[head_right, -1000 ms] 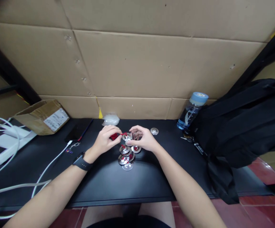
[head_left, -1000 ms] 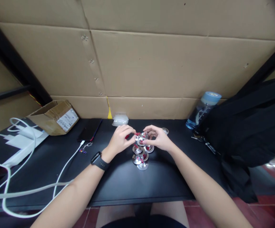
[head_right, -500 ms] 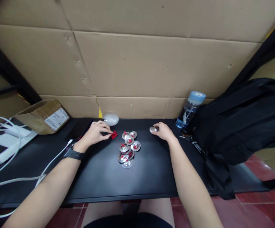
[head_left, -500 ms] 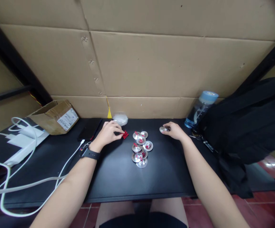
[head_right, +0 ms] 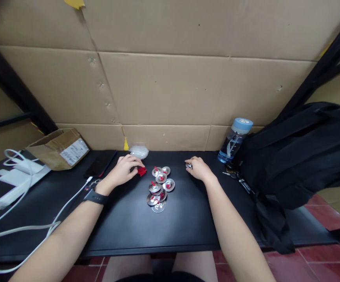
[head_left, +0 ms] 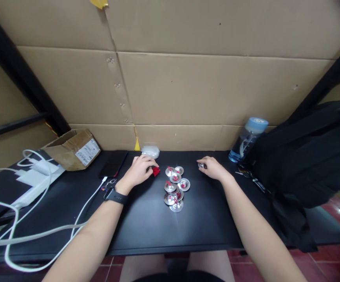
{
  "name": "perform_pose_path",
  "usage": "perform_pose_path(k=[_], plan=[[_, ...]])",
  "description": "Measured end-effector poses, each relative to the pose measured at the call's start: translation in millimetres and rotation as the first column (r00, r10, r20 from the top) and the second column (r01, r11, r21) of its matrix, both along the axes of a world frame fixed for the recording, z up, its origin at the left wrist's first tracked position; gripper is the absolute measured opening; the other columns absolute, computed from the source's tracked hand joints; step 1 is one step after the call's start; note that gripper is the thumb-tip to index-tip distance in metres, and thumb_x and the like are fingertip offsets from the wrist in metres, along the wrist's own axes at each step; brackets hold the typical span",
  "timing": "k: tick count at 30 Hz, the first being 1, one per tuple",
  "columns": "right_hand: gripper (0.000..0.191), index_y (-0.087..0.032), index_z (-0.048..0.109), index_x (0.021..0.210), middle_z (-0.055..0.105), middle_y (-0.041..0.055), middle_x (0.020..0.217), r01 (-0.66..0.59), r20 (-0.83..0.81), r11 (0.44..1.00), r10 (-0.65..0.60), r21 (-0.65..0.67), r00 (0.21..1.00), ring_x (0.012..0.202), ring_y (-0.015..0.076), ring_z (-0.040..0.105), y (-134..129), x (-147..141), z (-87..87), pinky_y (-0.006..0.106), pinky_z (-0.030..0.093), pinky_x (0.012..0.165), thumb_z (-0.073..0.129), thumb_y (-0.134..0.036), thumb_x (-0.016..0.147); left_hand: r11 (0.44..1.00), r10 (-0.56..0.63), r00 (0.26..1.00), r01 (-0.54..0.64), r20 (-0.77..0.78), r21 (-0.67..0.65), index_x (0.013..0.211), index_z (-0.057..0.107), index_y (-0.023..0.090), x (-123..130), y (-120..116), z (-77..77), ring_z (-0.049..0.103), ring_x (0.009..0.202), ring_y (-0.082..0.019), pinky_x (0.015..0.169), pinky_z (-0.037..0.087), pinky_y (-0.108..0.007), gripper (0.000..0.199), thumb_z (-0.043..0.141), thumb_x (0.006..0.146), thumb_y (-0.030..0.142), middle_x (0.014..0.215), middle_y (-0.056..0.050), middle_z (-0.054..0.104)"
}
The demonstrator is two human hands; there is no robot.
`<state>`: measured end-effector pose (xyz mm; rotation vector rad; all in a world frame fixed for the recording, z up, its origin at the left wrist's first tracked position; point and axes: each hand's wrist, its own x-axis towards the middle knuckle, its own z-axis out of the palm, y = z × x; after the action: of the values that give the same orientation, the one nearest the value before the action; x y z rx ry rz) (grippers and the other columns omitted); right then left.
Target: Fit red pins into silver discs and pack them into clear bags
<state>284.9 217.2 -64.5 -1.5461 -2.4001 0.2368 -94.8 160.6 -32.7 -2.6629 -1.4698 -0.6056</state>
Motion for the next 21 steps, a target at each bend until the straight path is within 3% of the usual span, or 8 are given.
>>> perform_pose_path(k=[6, 10, 16, 21], plan=[[0.04, -0.023, 0.07, 0.129, 0.059, 0.0142, 0.138, -0.07, -0.058, 0.993, 0.075, 0.09, 0.995, 0.127, 0.0322, 0.053, -11.6, -23.9, 9.2, 0.049, 0.044, 0.108, 0.067, -0.025, 0.089, 0.986, -0.152, 0.985, 0.156, -0.079, 0.055, 0.12, 0.071, 0.03, 48.1, -14.0, 0.1, 0.053, 0.117, -0.024, 0.093, 0.035, -0.041, 0.029, 0.051, 0.101, 0.02, 0.122, -0.005, 0.069], [0.036, -0.024, 0.07, 0.125, 0.058, 0.0132, 0.138, -0.076, -0.099, 0.993, 0.084, 0.087, 0.992, 0.128, 0.0317, 0.052, -15.2, -29.9, 10.7, 0.052, 0.045, 0.108, 0.067, -0.025, 0.089, 0.984, -0.164, 0.98, 0.17, -0.114, 0.046, 0.107, 0.076, 0.029, 75.7, -17.8, -0.5, 0.052, 0.113, -0.024, 0.089, 0.034, -0.04, 0.019, 0.057, 0.102, 0.031, 0.115, -0.004, 0.07], [0.035, -0.024, 0.071, 0.123, 0.059, 0.0129, 0.136, -0.09, -0.129, 0.993, 0.098, 0.072, 0.987, 0.128, 0.031, 0.052, -15.1, -29.8, 9.1, 0.051, 0.045, 0.108, 0.069, -0.024, 0.088, 0.985, -0.172, 0.98, 0.171, -0.098, -0.011, 0.098, 0.077, 0.032, 82.0, -15.3, -8.1, 0.051, 0.112, -0.023, 0.089, 0.032, -0.04, 0.014, 0.064, 0.098, 0.029, 0.109, -0.002, 0.069], [0.03, -0.023, 0.072, 0.118, 0.061, 0.0129, 0.133, -0.11, -0.191, 0.988, 0.129, 0.106, 0.973, 0.127, 0.0301, 0.054, -19.1, -31.8, 15.6, 0.051, 0.045, 0.109, 0.069, -0.022, 0.088, 0.995, -0.098, 0.994, 0.096, -0.051, -0.036, 0.089, 0.072, 0.023, 80.3, -13.2, -16.9, 0.05, 0.113, -0.025, 0.089, 0.034, -0.041, 0.012, 0.064, 0.097, 0.026, 0.108, -0.005, 0.067]])
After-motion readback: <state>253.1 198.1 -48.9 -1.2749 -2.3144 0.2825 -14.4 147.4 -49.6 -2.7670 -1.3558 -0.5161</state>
